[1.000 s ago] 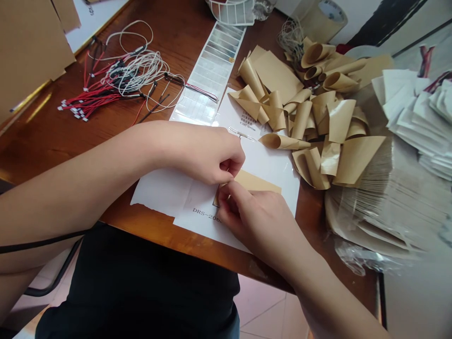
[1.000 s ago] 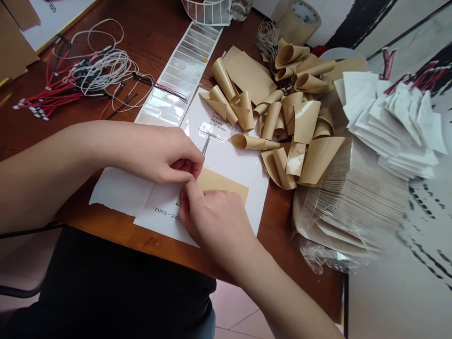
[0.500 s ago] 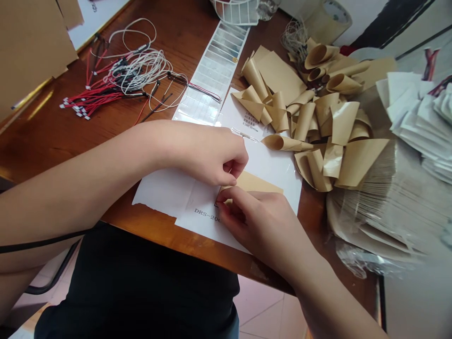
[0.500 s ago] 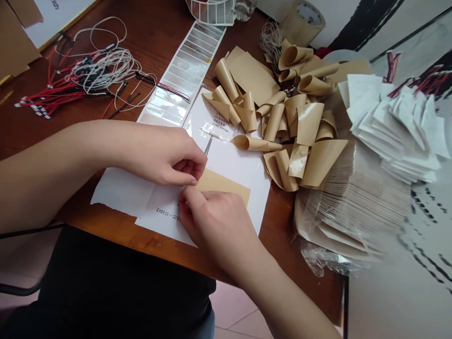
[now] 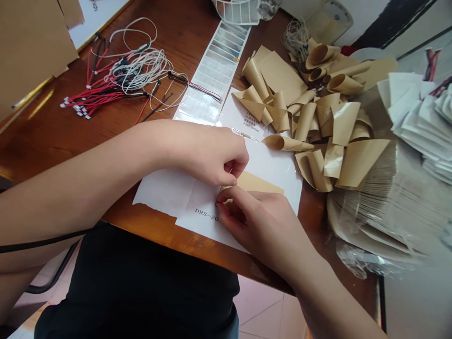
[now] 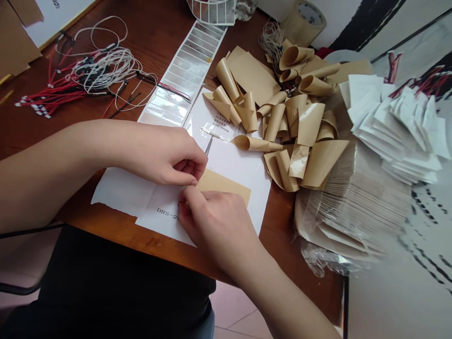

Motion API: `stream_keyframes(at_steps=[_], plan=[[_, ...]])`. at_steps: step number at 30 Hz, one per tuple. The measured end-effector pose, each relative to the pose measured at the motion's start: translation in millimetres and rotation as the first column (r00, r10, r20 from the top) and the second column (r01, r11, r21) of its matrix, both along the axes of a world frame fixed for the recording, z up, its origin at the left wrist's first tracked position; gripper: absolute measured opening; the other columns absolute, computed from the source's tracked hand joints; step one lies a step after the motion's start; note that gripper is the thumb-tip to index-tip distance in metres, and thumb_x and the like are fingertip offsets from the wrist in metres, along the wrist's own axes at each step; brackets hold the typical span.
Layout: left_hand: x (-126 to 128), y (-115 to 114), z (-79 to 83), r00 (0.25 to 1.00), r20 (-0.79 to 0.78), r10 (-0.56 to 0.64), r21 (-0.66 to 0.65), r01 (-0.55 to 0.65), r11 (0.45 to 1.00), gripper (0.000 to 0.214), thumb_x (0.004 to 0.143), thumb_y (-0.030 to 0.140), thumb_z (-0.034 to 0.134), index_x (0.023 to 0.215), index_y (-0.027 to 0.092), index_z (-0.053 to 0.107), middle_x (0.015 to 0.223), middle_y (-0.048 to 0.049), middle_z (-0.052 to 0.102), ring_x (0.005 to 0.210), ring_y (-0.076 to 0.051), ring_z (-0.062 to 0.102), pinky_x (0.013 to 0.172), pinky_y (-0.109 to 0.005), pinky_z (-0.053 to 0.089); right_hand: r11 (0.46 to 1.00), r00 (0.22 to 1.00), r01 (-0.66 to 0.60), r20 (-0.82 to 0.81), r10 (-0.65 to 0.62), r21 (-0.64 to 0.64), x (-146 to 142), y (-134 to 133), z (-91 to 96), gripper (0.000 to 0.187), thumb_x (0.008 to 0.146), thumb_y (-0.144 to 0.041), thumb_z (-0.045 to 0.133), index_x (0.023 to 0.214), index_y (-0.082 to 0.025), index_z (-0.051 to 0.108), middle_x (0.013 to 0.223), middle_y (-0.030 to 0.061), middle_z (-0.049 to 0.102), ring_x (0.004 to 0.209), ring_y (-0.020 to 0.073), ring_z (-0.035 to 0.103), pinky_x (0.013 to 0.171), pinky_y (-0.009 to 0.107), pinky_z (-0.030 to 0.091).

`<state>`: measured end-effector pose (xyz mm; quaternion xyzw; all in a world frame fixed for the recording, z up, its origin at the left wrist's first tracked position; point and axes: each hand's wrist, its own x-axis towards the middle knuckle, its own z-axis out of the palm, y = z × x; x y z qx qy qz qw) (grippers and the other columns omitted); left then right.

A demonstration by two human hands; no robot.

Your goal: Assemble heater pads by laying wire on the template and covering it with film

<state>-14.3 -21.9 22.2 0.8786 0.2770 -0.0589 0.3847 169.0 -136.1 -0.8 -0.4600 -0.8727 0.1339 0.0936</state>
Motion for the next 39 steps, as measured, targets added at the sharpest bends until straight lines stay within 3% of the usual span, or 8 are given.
stream_keyframes(at_steps=[13, 22, 28, 39], plan=[[0.7, -0.7, 2.0, 1.000, -0.014, 0.011, 0.002, -0.011, 1.000, 0.021, 0.081, 0.034, 0.060, 0.092, 0.026, 0.076, 0.088, -0.0015, 0.076, 0.078, -0.018, 0.063, 0.070, -0.030, 0.039, 0.994, 0.993, 0.094, -0.068, -0.097, -0.054, -2.4, 1.3, -3.8, 0.011, 0.084, -0.016, 0.055, 0.078, -0.022, 0.062, 0.053, -0.0072, 0.053, 0.045, 0.0090, 0.045, 0.051, 0.023, 0.030], [1.7, -1.0, 3.0, 1.000, -0.019, 0.014, 0.024, -0.013, 1.000, 0.019, 0.080, 0.031, 0.060, 0.090, 0.025, 0.076, 0.085, -0.0012, 0.075, 0.076, -0.017, 0.063, 0.068, -0.030, 0.038, 0.971, 0.986, 0.065, -0.134, -0.098, -0.230, 1.5, 6.3, 7.2, 0.010, 0.086, -0.016, 0.057, 0.078, -0.022, 0.059, 0.056, -0.0075, 0.054, 0.048, 0.0088, 0.046, 0.053, 0.023, 0.032], [1.1, -0.2, 1.5, 1.000, -0.007, 0.011, 0.011, -0.011, 1.000, 0.019, 0.081, 0.034, 0.061, 0.091, 0.025, 0.075, 0.086, -0.0012, 0.075, 0.077, -0.017, 0.063, 0.068, -0.029, 0.038, 0.994, 0.998, 0.042, -0.040, -0.046, -0.102, -2.0, -0.8, 2.4, 0.010, 0.087, -0.017, 0.056, 0.078, -0.020, 0.060, 0.057, -0.0062, 0.057, 0.048, 0.0088, 0.047, 0.052, 0.025, 0.028], [1.2, -0.5, 1.6, 1.000, -0.003, 0.001, 0.038, -0.001, 0.999, 0.019, 0.082, 0.033, 0.060, 0.090, 0.025, 0.075, 0.088, 0.0003, 0.076, 0.076, -0.016, 0.063, 0.071, -0.029, 0.039, 0.993, 0.993, 0.033, 0.109, -0.046, 0.115, -9.1, -7.0, -3.5, 0.018, 0.087, -0.014, 0.049, 0.072, -0.019, 0.058, 0.048, -0.0060, 0.048, 0.042, 0.0089, 0.033, 0.048, 0.027, 0.018]])
